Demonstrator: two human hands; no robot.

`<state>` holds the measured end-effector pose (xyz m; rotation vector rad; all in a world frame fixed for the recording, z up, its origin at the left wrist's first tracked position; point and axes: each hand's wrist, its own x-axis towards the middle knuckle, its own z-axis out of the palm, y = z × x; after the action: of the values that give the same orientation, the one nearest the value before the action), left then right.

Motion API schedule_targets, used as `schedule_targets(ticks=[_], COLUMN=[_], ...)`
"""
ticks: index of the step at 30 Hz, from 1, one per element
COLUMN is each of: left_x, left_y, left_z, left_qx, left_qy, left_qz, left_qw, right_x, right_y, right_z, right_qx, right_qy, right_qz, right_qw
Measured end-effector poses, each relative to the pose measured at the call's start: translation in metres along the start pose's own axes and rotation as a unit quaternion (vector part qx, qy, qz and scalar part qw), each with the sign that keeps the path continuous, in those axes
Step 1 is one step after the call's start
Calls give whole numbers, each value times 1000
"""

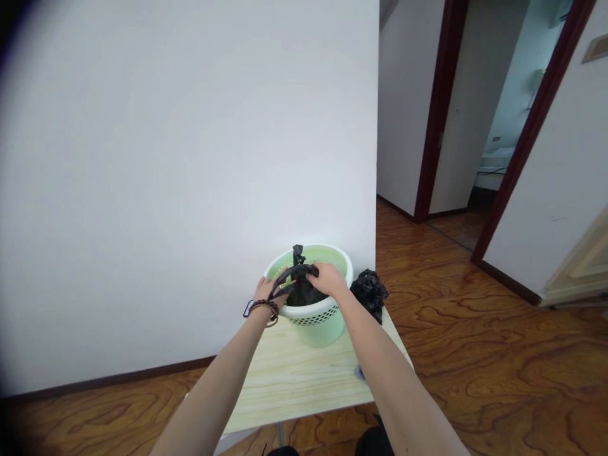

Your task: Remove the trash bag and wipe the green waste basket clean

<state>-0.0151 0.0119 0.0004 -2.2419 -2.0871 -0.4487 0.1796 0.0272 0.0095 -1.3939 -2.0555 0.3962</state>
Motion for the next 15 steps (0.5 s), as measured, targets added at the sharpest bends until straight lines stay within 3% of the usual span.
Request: schedule_targets(ticks=[6, 15], left_x=[0, 1], left_y=[3, 1], left_z=[-2, 4], left_qx=[7, 4], left_qy=[-8, -14], left_qz=[-19, -23], left_qw=[1000, 1000], right_x=[4, 6], right_y=[1, 15], right_z=[0, 0], right_qx=[57, 212], right_qy=[100, 158], right_qz=[15, 121], right_qw=[993, 957])
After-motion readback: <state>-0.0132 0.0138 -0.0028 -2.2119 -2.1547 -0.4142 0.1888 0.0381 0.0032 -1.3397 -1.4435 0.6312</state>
